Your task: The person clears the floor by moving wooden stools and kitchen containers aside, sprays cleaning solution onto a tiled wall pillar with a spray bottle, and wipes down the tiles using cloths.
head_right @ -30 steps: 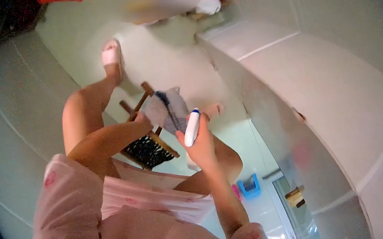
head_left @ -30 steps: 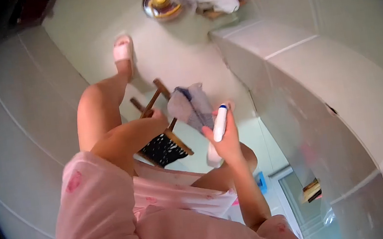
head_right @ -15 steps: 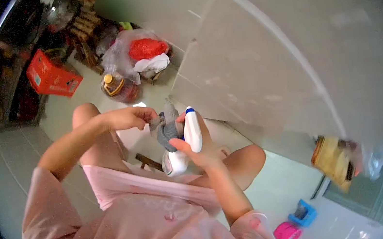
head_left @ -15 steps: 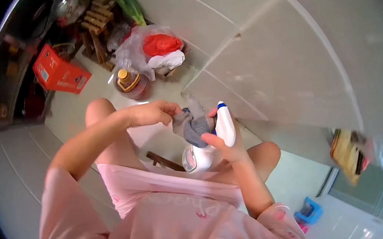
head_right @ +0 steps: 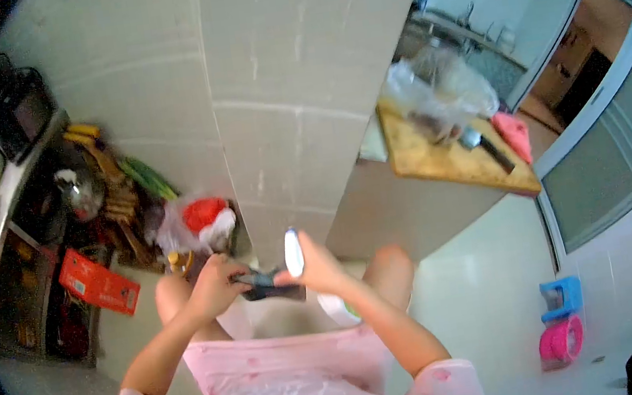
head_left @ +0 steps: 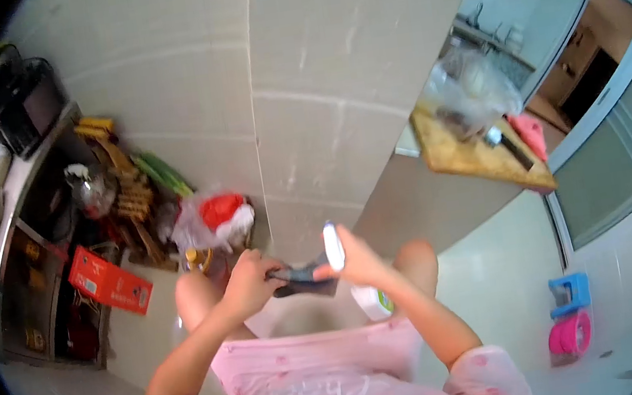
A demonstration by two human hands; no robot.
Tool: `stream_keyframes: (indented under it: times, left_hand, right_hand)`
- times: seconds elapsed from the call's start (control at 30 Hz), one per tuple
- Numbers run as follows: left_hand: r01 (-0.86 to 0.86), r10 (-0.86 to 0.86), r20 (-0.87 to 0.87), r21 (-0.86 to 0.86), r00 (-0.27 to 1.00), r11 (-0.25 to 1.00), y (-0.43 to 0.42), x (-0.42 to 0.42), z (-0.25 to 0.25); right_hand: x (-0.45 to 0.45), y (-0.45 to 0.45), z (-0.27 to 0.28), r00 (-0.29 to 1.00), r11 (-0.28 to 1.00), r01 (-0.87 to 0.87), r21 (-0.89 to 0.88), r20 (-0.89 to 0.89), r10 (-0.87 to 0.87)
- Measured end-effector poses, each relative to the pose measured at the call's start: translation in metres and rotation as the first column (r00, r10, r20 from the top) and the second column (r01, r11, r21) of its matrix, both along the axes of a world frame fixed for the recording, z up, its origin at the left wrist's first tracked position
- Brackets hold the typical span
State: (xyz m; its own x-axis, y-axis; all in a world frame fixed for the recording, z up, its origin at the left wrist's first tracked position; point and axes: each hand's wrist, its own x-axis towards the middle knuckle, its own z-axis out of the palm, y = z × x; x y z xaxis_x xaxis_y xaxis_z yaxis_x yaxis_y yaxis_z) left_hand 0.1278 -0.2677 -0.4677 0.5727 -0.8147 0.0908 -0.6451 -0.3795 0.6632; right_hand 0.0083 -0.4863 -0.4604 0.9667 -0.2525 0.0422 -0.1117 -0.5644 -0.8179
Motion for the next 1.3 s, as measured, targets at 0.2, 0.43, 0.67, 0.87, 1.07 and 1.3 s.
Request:
stream_keyframes:
  times: [0.2, 0.43, 0.67, 0.87, 1.07, 1.3]
  left_hand:
    - [-0.329, 0.315, 0.305, -0.004, 0.899, 0.944, -0.011, -0.018, 0.066]
    - [-0.325, 0.683, 0.149, -0.794, 0.715, 0.513, -0.065, -0.014, 0.088]
    - [0.245, 0.840, 0.304, -0.946, 0.449, 0.211, -0.112, 0.057, 0.310]
    - [0.359, 0.616, 0.573, -0.819, 0.540, 0.448, -0.182, 0.120, 0.435]
    - [0.321, 0.577, 0.816, -0.536, -0.040, 0.781, -0.159, 0.134, 0.426]
    - [0.117, 0.801, 0.579, -0.816, 0.155, 0.567, -0.215, 0.139, 0.302]
  right_hand:
    - [-0.007, 0.013, 0.028, 0.994, 0.978, 0.095, -0.184, 0.064, -0.084]
    - [-0.018, 0.032, 0.070, 0.828, 0.959, 0.023, 0.282, 0.533, -0.177]
    - [-0.031, -0.001, 0.061, 0.774, 0.769, -0.211, 0.604, 0.584, -0.246]
    - [-0.040, -0.016, 0.028, 0.774, 0.864, -0.003, 0.504, 0.548, -0.317]
    - [-0.071, -0.026, 0.059, 0.837, 0.813, 0.219, 0.540, 0.324, -0.440]
    - [-0.063, -0.040, 0.040, 0.819, 0.872, 0.170, 0.459, 0.426, -0.384]
